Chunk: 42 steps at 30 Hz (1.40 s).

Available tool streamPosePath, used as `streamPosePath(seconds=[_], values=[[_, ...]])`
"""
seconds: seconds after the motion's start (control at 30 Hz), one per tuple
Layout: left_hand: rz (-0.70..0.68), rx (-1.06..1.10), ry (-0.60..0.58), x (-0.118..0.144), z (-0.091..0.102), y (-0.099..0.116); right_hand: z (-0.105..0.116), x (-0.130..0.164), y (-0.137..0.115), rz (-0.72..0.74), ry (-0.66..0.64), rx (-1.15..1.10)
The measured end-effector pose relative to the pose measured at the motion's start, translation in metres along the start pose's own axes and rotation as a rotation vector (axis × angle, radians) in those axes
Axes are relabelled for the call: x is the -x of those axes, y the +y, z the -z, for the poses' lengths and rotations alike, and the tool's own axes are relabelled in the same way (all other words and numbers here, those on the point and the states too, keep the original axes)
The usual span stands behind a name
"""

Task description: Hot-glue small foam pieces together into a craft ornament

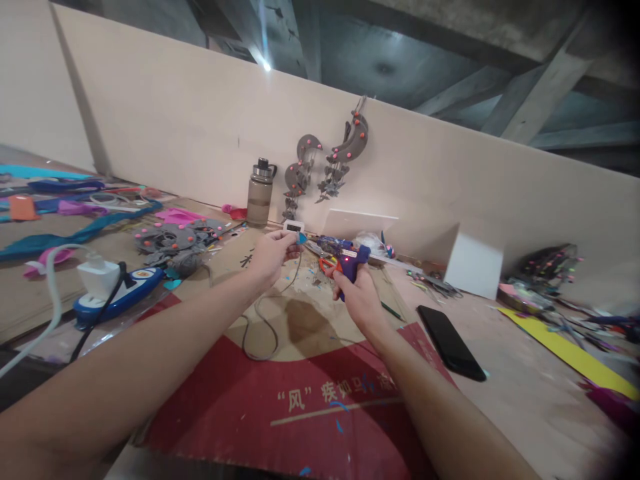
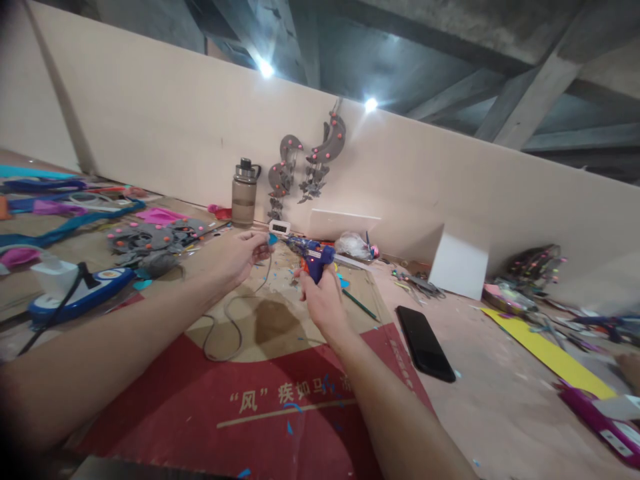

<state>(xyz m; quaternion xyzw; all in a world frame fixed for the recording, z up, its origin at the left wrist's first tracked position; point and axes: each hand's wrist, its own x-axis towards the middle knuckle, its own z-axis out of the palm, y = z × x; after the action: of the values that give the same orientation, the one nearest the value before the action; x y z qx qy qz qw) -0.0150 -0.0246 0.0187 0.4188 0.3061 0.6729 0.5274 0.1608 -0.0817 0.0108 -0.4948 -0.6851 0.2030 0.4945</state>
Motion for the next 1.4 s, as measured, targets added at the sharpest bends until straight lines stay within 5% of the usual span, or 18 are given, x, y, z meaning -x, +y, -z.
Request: streamPosePath(seconds=[0.1,0.23,0.33,0.47,0.6,0.7,0.8,0.9,1.17,1.4], values=[[-0.04,0.001,0.035,-0.003,0.002,0.002,0.004,-0.006,0.005,-0.258,-0.107,-0.082],[-0.11,-0.081,-0.016,-0.001,0.001,0.003,0.012,-0.011,0.015,-0.438,-0.259,0.131],[-0.145,-0.164,-0.074,0.002,-0.002,0.002,0.017,-0.013,0.023,-0.379,-0.337,0.372],[-0.238,-0.355,-0.111,0.008,-0.004,0.002,0.019,-0.013,0.022,-0.062,-0.095,0.604],[-0.54,-0.679,-0.108,0.02,-0.008,0.004,0.006,-0.006,0.005,0.1,0.018,0.106],[-0.791,-0.859,-0.186,0.029,-0.012,0.005,-0.009,0.001,-0.006,0.021,-0.06,-0.431],[-0.909,-0.919,-0.28,0.035,-0.015,0.005,-0.02,0.005,-0.011,-0.111,-0.1,-0.734],[-0.858,-0.922,-0.277,0.036,-0.017,0.004,-0.02,0.007,-0.013,-0.179,-0.078,-0.751],[-0.4,-0.614,-0.281,0.039,-0.023,-0.003,-0.01,0.005,-0.014,-0.051,0.082,-0.343],[-0.248,-0.471,-0.26,0.043,-0.026,0.001,-0.008,0.005,-0.016,-0.025,0.131,-0.194]])
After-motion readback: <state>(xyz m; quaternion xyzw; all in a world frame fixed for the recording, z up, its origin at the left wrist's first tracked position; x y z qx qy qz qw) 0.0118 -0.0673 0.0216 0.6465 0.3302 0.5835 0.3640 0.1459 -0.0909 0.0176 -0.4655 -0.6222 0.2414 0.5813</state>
